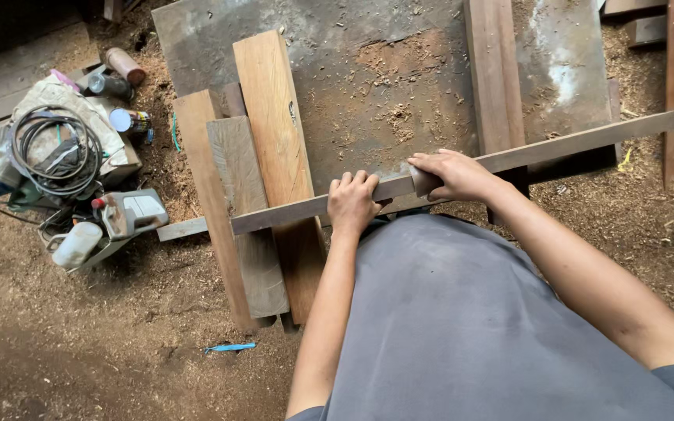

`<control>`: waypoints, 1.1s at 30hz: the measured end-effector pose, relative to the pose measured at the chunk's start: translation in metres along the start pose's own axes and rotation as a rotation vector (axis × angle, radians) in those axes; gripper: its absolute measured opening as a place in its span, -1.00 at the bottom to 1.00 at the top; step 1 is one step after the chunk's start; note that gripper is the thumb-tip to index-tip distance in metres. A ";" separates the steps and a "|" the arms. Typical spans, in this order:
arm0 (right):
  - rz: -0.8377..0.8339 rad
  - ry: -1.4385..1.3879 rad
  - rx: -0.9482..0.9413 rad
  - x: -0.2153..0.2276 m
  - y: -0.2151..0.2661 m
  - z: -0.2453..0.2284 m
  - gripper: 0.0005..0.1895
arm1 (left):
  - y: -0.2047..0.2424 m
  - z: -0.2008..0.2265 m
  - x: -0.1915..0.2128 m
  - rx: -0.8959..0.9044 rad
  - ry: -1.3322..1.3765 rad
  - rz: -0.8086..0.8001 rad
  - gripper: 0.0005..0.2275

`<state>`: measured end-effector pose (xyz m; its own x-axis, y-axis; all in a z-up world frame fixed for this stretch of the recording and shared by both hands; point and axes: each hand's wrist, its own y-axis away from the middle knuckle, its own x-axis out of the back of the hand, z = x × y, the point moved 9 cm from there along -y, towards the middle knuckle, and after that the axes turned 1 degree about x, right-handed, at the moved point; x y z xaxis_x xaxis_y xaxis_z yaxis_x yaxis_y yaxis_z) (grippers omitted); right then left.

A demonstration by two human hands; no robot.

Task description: The person sands a piece of wood by hand using a piece of sandpaper, moving it along the length of the board.

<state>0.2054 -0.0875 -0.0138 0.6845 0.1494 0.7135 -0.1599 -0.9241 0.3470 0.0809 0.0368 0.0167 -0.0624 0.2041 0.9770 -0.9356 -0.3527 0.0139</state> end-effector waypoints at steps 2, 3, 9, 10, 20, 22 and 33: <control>0.006 -0.018 0.018 0.004 0.002 -0.006 0.03 | 0.001 -0.001 0.001 -0.005 0.005 -0.010 -0.61; 0.024 -0.024 0.043 0.009 0.003 -0.008 0.03 | -0.001 0.000 0.001 -0.011 0.007 -0.010 -0.60; 0.121 -0.198 0.012 0.030 0.015 -0.011 -0.22 | -0.002 0.000 0.001 0.004 0.014 -0.037 -0.60; 0.125 -0.233 -0.020 0.030 0.018 -0.008 -0.28 | -0.004 -0.001 0.001 0.003 0.015 -0.029 -0.60; 0.266 -0.155 0.161 0.037 0.004 -0.046 -0.37 | -0.002 -0.003 -0.001 0.003 0.009 -0.010 -0.62; 0.245 -0.154 0.193 0.039 -0.005 -0.052 -0.38 | -0.006 -0.003 0.000 0.011 0.009 -0.008 -0.62; 0.274 -0.214 0.120 0.030 0.018 -0.030 -0.32 | -0.003 -0.001 0.000 0.004 -0.041 -0.004 -0.62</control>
<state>0.2016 -0.0895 0.0319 0.7630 -0.1744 0.6224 -0.2819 -0.9563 0.0777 0.0830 0.0383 0.0167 -0.0443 0.1676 0.9849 -0.9345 -0.3554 0.0185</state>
